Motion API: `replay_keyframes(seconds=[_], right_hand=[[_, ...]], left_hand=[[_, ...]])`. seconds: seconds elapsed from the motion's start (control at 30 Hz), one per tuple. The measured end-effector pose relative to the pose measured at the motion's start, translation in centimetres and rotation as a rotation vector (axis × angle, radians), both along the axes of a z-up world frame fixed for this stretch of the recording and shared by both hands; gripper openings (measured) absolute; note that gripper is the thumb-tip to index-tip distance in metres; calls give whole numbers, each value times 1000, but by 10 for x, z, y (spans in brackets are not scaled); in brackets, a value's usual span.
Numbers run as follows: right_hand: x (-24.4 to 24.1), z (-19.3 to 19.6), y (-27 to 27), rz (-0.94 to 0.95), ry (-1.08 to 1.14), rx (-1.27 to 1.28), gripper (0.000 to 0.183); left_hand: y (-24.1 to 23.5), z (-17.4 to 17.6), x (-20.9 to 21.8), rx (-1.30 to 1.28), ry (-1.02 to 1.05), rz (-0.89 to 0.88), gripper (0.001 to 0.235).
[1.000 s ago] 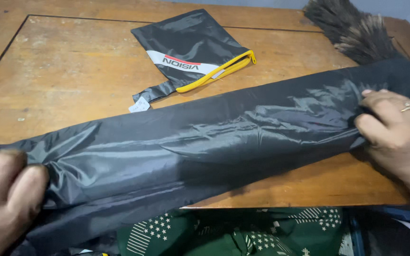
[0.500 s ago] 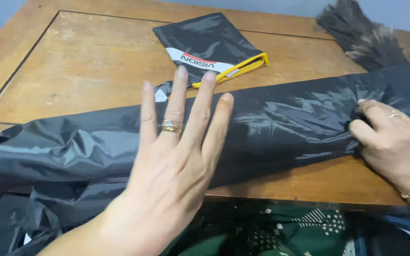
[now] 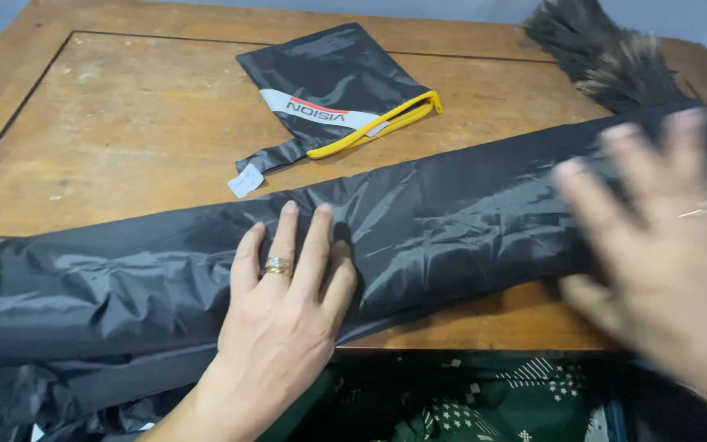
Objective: The person folds a black raincoat and stuffs it into a small matching black and yellow storage pouch by hand on a wooden table.
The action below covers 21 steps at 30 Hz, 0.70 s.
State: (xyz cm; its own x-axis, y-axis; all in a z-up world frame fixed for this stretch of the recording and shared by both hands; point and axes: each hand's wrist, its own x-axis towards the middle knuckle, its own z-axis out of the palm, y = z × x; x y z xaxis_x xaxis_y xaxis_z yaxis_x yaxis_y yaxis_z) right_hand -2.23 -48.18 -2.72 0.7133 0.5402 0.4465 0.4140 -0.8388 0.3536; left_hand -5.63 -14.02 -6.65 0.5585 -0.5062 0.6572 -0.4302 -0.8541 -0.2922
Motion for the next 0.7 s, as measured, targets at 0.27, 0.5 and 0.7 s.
replay_keyframes(seconds=[0.27, 0.5, 0.7], right_hand=[[-2, -19, 55, 196, -20, -126, 85], [-5, -55, 36, 156, 116, -107, 96], [2, -58, 29, 150, 161, -157, 111]], left_hand=[[1, 7, -4, -74, -94, -41, 27], [12, 18, -20, 30, 50, 188, 70], [38, 14, -40, 95, 2, 341, 50]])
